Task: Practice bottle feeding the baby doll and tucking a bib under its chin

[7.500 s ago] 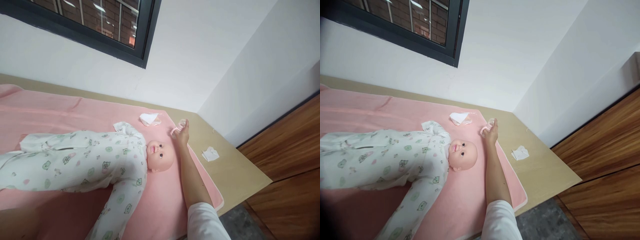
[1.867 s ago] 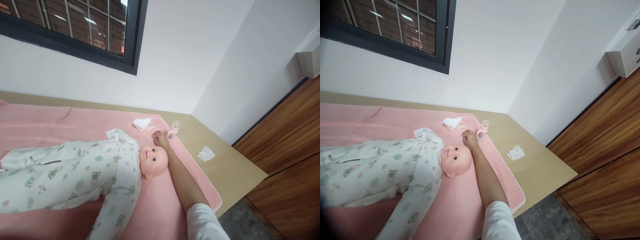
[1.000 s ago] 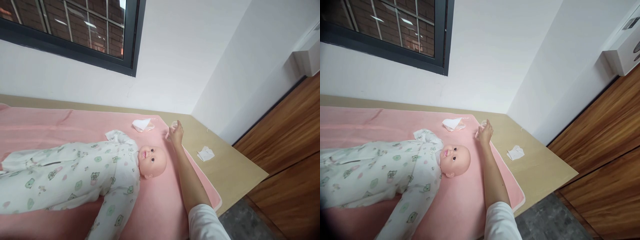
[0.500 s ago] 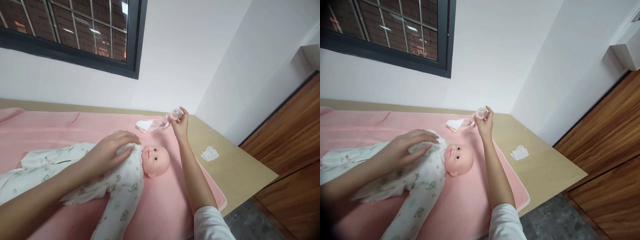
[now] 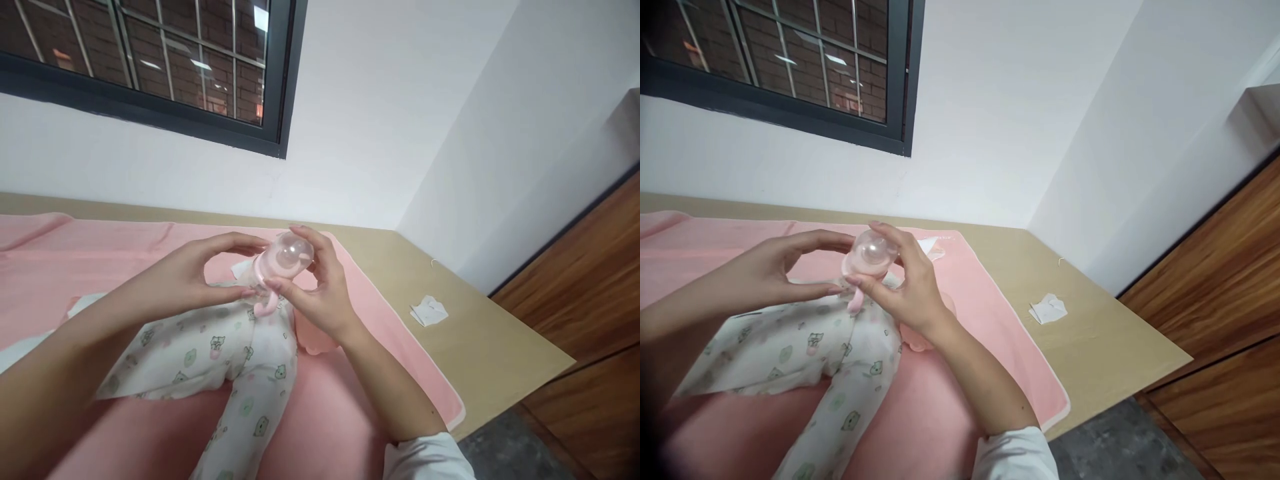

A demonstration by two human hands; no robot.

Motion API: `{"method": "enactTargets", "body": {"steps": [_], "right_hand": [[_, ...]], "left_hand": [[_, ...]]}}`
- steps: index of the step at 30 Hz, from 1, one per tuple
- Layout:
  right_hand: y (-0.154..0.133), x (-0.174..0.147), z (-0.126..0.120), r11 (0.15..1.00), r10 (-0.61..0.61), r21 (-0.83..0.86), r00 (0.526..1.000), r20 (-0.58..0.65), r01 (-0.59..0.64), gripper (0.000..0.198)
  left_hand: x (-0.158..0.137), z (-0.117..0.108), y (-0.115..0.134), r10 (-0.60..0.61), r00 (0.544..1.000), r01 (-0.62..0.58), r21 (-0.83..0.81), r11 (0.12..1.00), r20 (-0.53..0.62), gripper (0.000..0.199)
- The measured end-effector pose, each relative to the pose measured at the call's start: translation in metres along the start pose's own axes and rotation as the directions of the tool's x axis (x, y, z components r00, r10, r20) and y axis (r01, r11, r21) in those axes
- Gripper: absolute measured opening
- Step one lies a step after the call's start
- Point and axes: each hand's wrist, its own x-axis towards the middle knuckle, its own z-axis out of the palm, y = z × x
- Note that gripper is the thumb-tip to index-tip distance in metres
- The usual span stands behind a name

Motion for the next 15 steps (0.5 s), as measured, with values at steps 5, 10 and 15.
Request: {"method": "enactTargets", "body": {"steps": [5, 10, 15], "right_hand": [[-0.002, -0.008, 0.012, 0.998, 0.061, 0.026, 0.998, 0.000, -0.061, 0.066], [0.000, -0.010, 0.018, 0.994, 0.073, 0.075, 0.997, 0.013, -0.074, 0.066], [-0.007, -0.007, 0.016, 0.976, 0.143, 0.159, 0.989, 0.026, -0.146, 0.062]], "left_hand": [[-0.001, 0.015, 0.019, -0.031, 0.999, 0.034, -0.084, 0.996, 0.034, 0.061], [0.003, 0.027, 0.022, -0.068, 0.993, 0.090, -0.236, 0.968, 0.100, 0.057], [0.001, 0.029, 0.019, -0.106, 0.990, 0.126, -0.261, 0.957, 0.091, 0.055]]}}
